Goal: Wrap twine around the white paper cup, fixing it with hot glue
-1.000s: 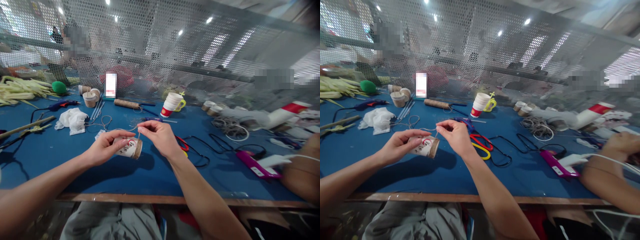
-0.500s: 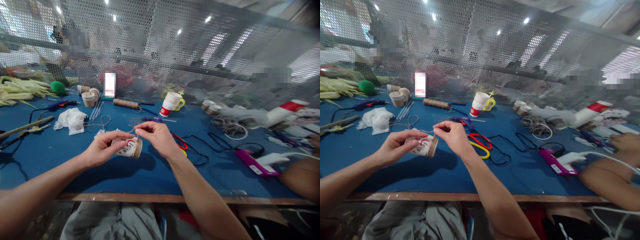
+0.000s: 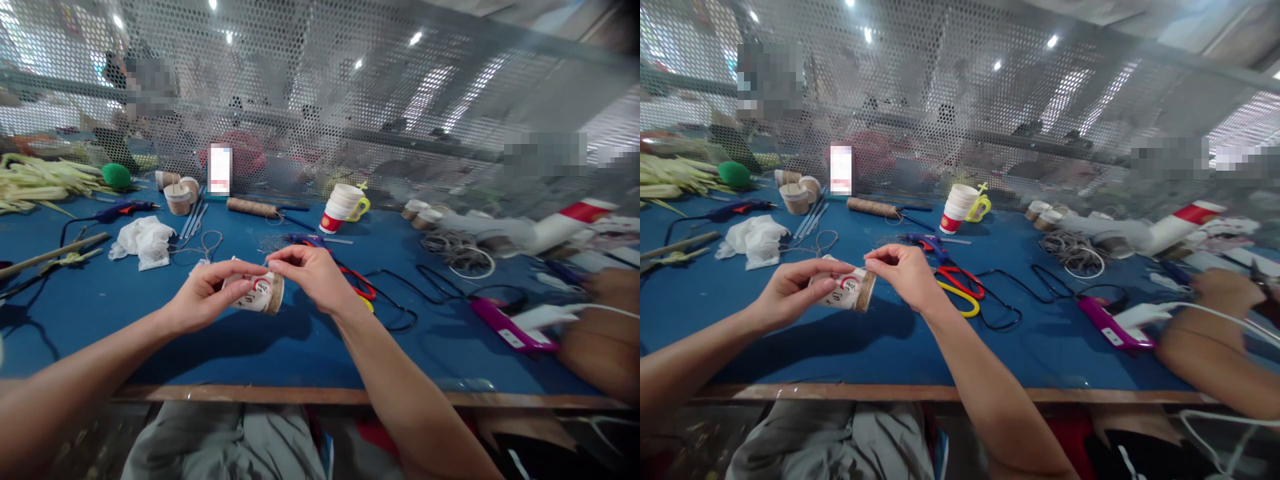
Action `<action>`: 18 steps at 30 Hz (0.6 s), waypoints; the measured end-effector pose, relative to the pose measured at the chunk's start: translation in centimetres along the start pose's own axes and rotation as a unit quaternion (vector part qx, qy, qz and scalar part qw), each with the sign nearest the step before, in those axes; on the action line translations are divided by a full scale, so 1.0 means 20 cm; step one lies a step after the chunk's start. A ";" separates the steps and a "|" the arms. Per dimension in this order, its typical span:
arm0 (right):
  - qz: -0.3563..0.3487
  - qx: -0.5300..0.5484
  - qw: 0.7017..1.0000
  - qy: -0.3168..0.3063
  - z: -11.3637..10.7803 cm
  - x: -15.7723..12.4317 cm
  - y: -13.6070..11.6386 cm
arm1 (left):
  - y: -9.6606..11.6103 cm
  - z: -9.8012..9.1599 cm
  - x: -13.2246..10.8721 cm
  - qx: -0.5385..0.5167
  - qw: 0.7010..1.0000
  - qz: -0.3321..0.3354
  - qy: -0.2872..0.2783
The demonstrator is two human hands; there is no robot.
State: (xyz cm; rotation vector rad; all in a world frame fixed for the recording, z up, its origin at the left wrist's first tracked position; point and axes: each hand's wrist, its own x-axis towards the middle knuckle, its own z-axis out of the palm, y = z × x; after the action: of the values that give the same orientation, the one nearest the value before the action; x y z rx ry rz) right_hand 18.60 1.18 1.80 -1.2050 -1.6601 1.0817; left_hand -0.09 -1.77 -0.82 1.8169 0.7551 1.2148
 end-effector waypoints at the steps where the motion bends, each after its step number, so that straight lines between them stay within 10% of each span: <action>1: 0.001 0.000 1.000 -0.002 0.00 0.00 0.00 | 0.00 0.00 0.00 -0.010 1.000 -0.013 0.006; 18: -0.007 -0.060 0.998 -0.012 -0.02 0.05 0.06 | -0.03 0.01 0.03 -0.165 0.978 -0.115 0.063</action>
State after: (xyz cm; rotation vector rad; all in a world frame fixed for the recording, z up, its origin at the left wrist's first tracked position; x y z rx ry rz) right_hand 19.02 2.39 0.87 -1.2582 -1.7698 1.0033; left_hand 0.35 -1.05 -1.24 1.3545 0.7591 1.2282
